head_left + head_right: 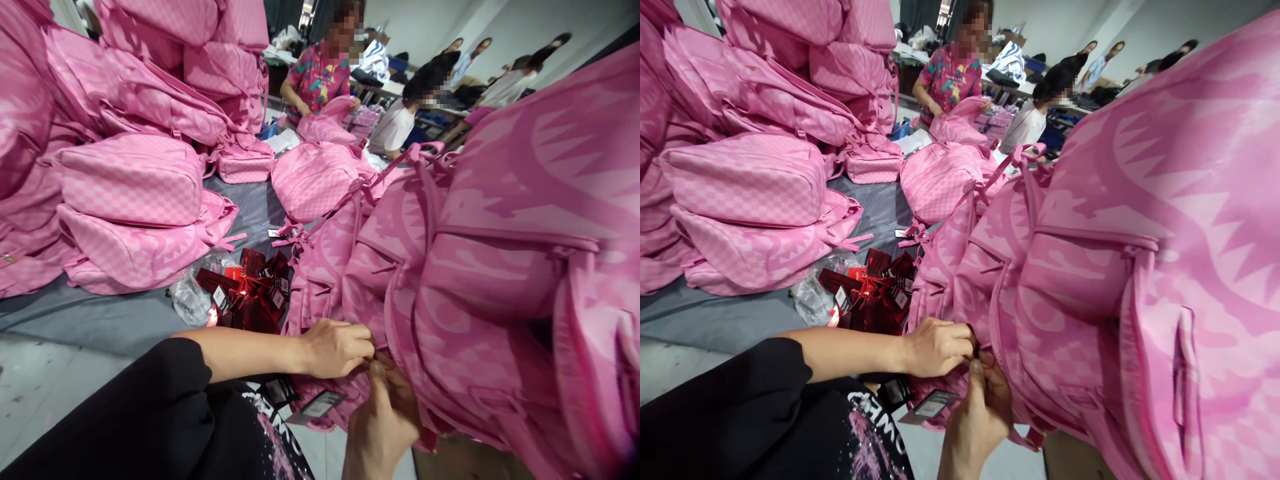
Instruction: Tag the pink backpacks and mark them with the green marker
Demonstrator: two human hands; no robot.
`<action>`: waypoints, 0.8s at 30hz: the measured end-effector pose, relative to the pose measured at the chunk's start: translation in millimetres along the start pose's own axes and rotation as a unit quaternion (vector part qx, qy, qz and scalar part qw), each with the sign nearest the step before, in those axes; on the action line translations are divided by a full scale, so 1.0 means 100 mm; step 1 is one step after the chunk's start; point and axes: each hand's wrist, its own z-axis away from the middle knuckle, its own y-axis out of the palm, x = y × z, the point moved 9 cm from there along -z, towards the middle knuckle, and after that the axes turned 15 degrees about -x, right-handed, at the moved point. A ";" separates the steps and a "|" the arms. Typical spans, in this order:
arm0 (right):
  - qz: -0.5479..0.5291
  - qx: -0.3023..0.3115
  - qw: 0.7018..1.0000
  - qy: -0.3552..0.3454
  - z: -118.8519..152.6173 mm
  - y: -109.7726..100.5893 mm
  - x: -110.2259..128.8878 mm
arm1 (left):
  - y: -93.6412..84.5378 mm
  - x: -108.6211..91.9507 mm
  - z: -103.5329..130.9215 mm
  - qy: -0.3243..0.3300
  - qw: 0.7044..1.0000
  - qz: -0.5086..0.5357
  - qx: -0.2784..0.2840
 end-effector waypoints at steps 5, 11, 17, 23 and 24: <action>0.210 0.039 0.970 -0.114 0.07 -0.15 0.12 | -0.32 0.58 0.17 -0.132 0.982 0.068 -0.116; 0.212 0.343 0.888 -0.222 0.76 0.65 -0.08 | -1.17 2.22 1.33 -0.427 0.842 -0.108 -0.310; 0.394 0.472 0.729 -0.301 1.40 2.16 -1.13 | -1.10 2.90 1.85 -0.521 0.803 -0.142 -0.253; 0.489 0.500 0.646 -0.306 1.51 2.47 -1.74 | -0.85 3.06 1.83 -0.551 0.801 -0.122 -0.200; 0.494 0.503 0.638 -0.309 1.51 2.45 -1.76 | -0.83 3.08 1.83 -0.556 0.798 -0.120 -0.199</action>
